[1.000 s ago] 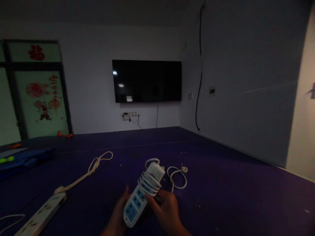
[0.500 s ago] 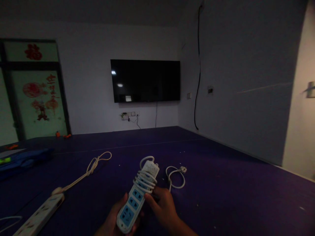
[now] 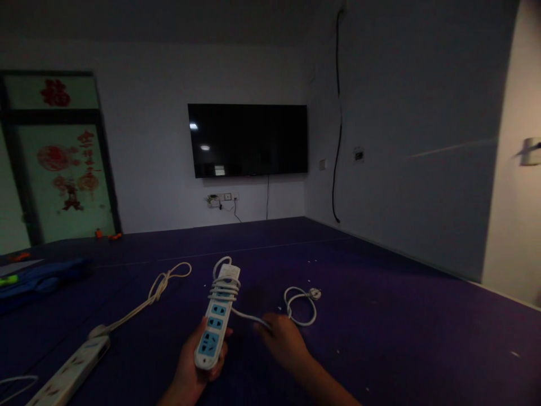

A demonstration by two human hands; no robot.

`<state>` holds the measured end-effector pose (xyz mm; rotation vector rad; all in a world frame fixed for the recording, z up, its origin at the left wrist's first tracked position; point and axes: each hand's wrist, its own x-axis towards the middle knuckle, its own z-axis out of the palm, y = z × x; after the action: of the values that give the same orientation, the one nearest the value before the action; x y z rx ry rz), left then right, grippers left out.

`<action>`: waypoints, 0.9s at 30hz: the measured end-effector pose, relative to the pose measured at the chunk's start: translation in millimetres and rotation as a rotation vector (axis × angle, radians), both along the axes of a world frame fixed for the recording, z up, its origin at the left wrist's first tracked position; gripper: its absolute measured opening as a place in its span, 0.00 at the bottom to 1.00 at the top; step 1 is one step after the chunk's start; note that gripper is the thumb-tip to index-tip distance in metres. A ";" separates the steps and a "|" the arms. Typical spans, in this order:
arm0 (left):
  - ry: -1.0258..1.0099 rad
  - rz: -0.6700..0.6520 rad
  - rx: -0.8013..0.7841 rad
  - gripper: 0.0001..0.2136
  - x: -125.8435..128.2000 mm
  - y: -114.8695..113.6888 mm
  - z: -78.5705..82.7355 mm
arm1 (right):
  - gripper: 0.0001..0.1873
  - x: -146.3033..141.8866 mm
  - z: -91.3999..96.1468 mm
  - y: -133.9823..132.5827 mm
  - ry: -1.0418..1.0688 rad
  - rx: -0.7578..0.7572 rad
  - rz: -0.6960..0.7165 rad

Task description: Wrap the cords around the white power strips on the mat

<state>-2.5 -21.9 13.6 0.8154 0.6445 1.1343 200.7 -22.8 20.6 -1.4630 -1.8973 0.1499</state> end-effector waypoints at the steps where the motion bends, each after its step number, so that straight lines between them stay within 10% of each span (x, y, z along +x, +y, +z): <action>1: 0.018 0.016 0.001 0.25 0.1 0.7 -0.5 | 0.12 0.6 1.0 -0.2 -0.016 0.005 -0.013; 27: 0.426 0.254 0.117 0.30 17.8 -9.7 -5.3 | 0.22 -8.5 3.9 -16.4 -0.036 0.495 -0.008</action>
<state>15.4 -31.6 8.3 1.1131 1.0659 1.2460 192.2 -39.2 24.5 -1.1379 -1.7899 -0.3313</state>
